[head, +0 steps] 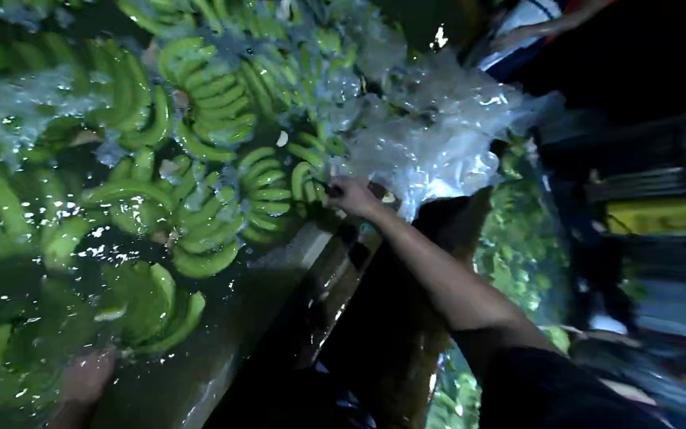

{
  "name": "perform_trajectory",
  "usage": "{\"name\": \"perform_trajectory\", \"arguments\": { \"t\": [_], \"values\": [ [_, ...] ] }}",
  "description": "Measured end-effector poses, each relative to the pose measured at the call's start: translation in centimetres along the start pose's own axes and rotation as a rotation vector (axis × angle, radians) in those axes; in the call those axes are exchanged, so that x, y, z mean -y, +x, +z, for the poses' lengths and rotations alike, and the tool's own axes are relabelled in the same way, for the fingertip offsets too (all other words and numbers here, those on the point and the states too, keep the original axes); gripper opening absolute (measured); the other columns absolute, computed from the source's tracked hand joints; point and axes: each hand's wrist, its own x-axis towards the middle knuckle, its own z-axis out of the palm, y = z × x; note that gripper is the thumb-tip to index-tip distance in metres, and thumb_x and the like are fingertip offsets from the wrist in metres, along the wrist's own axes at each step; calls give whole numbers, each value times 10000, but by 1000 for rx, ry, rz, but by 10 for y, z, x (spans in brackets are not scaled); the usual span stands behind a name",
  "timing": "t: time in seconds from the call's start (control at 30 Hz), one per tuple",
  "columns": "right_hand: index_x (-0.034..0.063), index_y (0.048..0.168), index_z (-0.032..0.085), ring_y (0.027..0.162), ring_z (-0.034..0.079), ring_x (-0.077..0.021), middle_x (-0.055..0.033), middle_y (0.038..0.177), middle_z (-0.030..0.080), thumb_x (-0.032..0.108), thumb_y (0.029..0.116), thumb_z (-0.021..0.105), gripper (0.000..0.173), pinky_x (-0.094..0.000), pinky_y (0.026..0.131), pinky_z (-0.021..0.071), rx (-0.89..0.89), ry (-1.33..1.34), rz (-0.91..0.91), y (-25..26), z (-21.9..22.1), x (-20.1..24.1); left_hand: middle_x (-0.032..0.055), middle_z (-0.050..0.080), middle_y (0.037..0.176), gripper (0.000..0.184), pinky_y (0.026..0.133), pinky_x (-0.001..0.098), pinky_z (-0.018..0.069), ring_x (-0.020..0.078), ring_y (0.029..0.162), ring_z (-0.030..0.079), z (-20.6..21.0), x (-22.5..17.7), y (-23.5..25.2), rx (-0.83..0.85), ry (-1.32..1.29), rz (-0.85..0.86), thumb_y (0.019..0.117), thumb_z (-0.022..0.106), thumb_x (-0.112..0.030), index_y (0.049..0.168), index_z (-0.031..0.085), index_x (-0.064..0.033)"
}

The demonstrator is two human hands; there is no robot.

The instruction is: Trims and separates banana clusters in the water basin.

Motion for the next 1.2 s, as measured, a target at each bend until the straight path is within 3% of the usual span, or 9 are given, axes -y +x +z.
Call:
{"name": "perform_trajectory", "arguments": {
  "t": [0.23, 0.4, 0.47, 0.53, 0.63, 0.73, 0.83, 1.1, 1.2],
  "values": [
    [161, 1370, 638, 1156, 656, -410, -173, 1443, 569, 121, 935, 701, 442, -652, 925, 540, 80, -211, -3, 31, 85, -42, 360, 604, 1268, 569, 1026, 680, 430, 518, 1204, 579, -17, -55, -5, -304, -740, -107, 1012, 632, -346, 1410, 535, 48],
    [98, 1538, 429, 1292, 538, -521, -280, 1531, 444, 211, 983, 645, 606, -699, 996, 466, -221, -69, 485, 87, 71, -74, 262, 571, 1317, 516, 991, 450, 493, 266, 1149, 599, -8, 22, -24, -112, -908, -346, 1119, 315, -308, 1439, 451, 75],
    [71, 1506, 448, 1263, 551, -537, -319, 1414, 543, 277, 963, 653, 616, -741, 972, 451, -261, -51, 575, 104, 75, -112, 157, 565, 1174, 355, 862, 351, 506, 186, 1006, 584, 20, 53, -13, 77, -930, -443, 1118, 350, -184, 1374, 466, 32],
    [45, 1521, 407, 1247, 551, -548, -356, 1379, 546, 274, 963, 689, 666, -745, 975, 444, -179, 32, 553, 116, 83, -133, 227, 518, 1455, 456, 1100, 457, 437, 293, 1315, 533, 94, 114, 11, 203, -916, -458, 1092, 440, -159, 1513, 400, 13],
    [2, 1565, 314, 1339, 481, -537, -366, 1466, 468, 257, 956, 708, 769, -712, 1065, 401, -187, 115, 576, 124, 98, -129, 295, 495, 1466, 491, 1164, 516, 372, 402, 1382, 474, 181, 160, 27, 113, -750, -443, 1090, 472, -238, 1478, 439, 61],
    [-164, 1465, 397, 1444, 391, -496, -385, 1509, 418, 247, 1089, 509, 568, -600, 1184, 297, -27, -123, 587, 123, 107, -124, 269, 504, 1429, 417, 1117, 428, 394, 315, 1315, 508, 82, 104, -6, 233, -984, -570, 1112, 367, -126, 1472, 409, 78],
    [-162, 1434, 445, 1448, 387, -491, -383, 1508, 419, 255, 1093, 463, 539, -569, 1206, 296, -62, -191, 577, 133, 129, -151, 47, 563, 937, 488, 660, 277, 485, 107, 755, 550, 29, 57, -43, -7, -1500, -747, 1126, 239, -423, 1279, 530, -63],
    [-93, 1450, 480, 1406, 489, -373, -279, 1469, 527, 314, 1093, 380, 551, -475, 1194, 362, -532, 47, 703, 69, 109, -82, 199, 593, 1337, 522, 959, 444, 533, 250, 1143, 623, 30, -12, -52, -142, -1712, -617, 1027, 618, -230, 1476, 448, -24],
    [-84, 1429, 516, 1354, 545, -334, -276, 1416, 573, 250, 1066, 475, 495, -418, 1176, 390, -709, 273, 460, 8, 98, -28, 255, 607, 1316, 484, 1020, 436, 509, 292, 1188, 620, 38, -56, -24, -335, -1595, -565, 1017, 634, -174, 1414, 493, 63]
  ]
}}
